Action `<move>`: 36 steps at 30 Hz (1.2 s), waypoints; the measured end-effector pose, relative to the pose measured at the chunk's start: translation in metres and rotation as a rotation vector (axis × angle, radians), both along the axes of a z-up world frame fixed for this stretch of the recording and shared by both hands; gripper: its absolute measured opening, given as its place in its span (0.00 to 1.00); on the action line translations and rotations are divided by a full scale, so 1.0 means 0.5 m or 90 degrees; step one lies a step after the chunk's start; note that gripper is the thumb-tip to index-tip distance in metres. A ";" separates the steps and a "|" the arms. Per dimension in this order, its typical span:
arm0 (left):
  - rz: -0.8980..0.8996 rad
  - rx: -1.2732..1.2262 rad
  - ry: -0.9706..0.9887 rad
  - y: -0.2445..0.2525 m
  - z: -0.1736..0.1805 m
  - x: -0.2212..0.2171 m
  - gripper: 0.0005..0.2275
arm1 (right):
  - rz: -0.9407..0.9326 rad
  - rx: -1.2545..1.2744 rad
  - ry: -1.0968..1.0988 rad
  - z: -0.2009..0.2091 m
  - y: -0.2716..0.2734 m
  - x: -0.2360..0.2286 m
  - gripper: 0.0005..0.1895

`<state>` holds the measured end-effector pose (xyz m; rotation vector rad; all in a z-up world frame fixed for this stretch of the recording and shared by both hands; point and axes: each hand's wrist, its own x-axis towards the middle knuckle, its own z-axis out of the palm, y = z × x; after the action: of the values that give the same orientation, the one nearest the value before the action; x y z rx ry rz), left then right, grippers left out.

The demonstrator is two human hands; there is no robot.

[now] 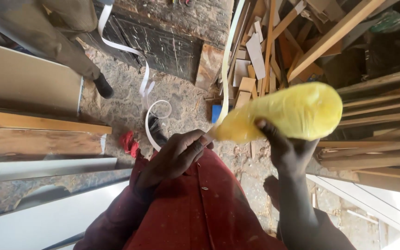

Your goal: Applying glue to laminate strips using a squeeze bottle in a workshop

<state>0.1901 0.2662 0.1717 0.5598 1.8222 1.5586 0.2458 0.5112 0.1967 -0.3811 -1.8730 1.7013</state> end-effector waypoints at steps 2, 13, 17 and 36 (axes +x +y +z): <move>0.002 0.009 -0.042 0.002 -0.016 -0.007 0.15 | -0.003 0.003 0.011 -0.005 0.005 -0.015 0.44; -0.048 0.082 -0.011 -0.014 -0.030 -0.053 0.12 | -0.040 0.016 -0.028 -0.042 -0.027 0.006 0.46; -0.066 0.039 0.018 -0.012 0.001 -0.106 0.13 | -0.019 0.069 -0.013 -0.023 -0.043 -0.034 0.47; -0.174 0.094 0.041 -0.063 -0.048 -0.232 0.14 | -0.103 0.139 -0.008 0.018 -0.121 -0.106 0.47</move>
<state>0.0741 0.2349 0.1475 0.8978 1.6055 1.5083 0.1926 0.4507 0.2059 -0.4423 -1.9564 1.3754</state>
